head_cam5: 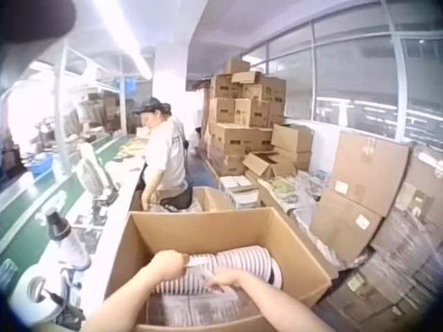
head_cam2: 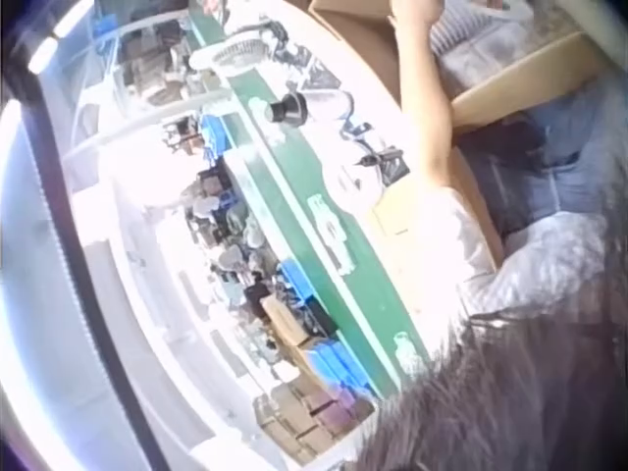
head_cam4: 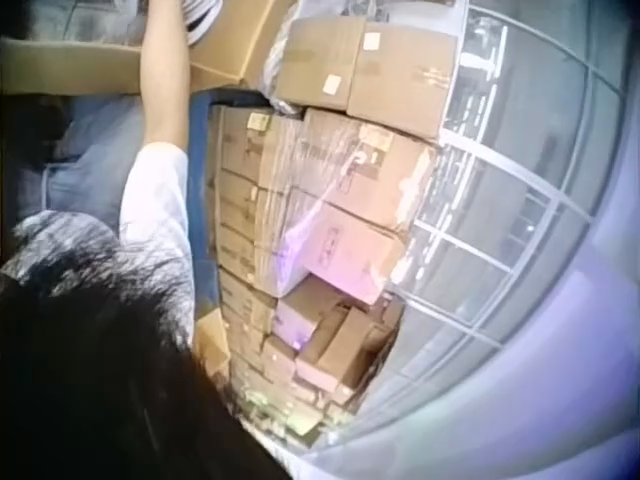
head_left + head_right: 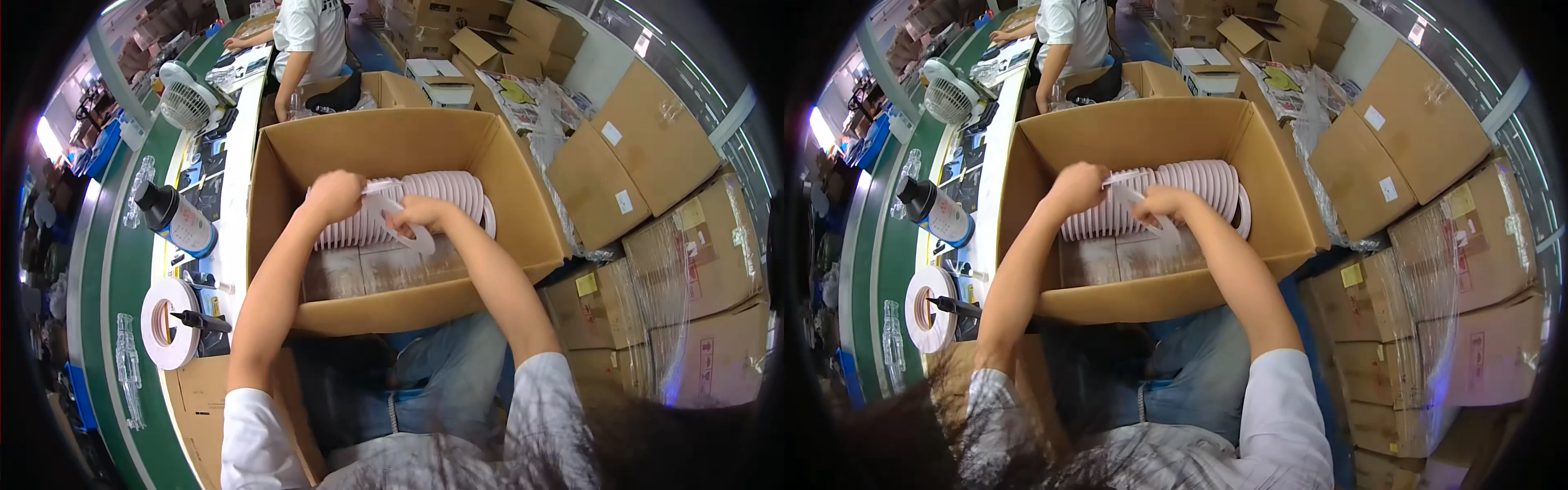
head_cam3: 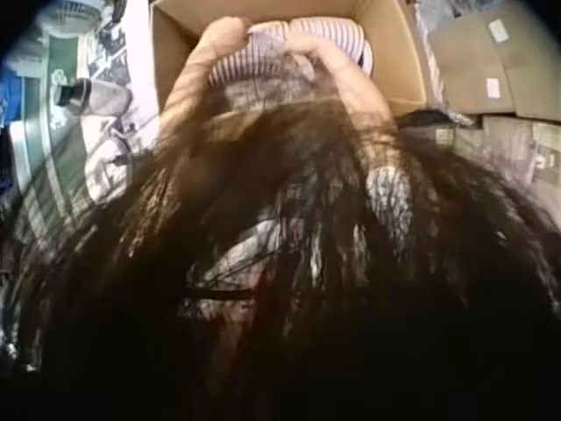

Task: Placing circular white components into a cardboard shipping box at a factory workstation.

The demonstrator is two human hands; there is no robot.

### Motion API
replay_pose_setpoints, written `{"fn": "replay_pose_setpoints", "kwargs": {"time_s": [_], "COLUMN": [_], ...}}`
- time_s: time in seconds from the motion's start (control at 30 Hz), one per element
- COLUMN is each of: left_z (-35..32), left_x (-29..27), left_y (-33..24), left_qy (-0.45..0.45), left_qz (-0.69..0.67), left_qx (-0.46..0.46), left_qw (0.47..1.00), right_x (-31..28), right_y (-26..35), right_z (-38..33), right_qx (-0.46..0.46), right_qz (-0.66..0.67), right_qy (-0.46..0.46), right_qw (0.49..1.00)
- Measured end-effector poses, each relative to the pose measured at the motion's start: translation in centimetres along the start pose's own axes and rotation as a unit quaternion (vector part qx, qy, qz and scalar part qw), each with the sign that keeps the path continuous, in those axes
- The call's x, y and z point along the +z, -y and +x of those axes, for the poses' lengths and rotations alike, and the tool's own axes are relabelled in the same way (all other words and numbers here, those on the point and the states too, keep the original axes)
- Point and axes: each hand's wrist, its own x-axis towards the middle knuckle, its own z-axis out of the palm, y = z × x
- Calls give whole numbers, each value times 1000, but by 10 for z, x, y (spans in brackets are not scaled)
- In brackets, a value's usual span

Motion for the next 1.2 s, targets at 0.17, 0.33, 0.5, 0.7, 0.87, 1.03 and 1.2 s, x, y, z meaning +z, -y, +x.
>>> {"fn": "replay_pose_setpoints", "kwargs": {"time_s": [0.17, 0.33, 0.5, 0.7, 0.87, 1.03, 1.2], "left_z": [17, 14, 2, 3, 8, -1, 3], "left_x": [-28, -31, 7, -14, -29, -9, 6], "left_y": [-28, -21, -5, -14, -4, 24, 53], "left_qy": [-174, -301, -95, -63, -284, -293, -241], "left_qz": [-46, -73, 80, 49, -85, -159, -665], "left_qx": [-94, -131, -6, -60, -145, -211, -324], "left_qw": [979, 942, 992, 995, 944, 919, 628], "right_x": [-18, -10, -9, -2, -17, -20, -3], "right_y": [1, 17, 34, 24, 9, 39, 55], "right_z": [-6, -18, -20, -10, -15, -33, -47], "right_qx": [-49, 49, -66, -128, -81, -180, -295], "right_qz": [89, 26, 113, 48, 44, 112, 221], "right_qy": [-67, -136, -83, -114, -108, -202, -230], "right_qw": [993, 989, 988, 984, 990, 956, 901]}}
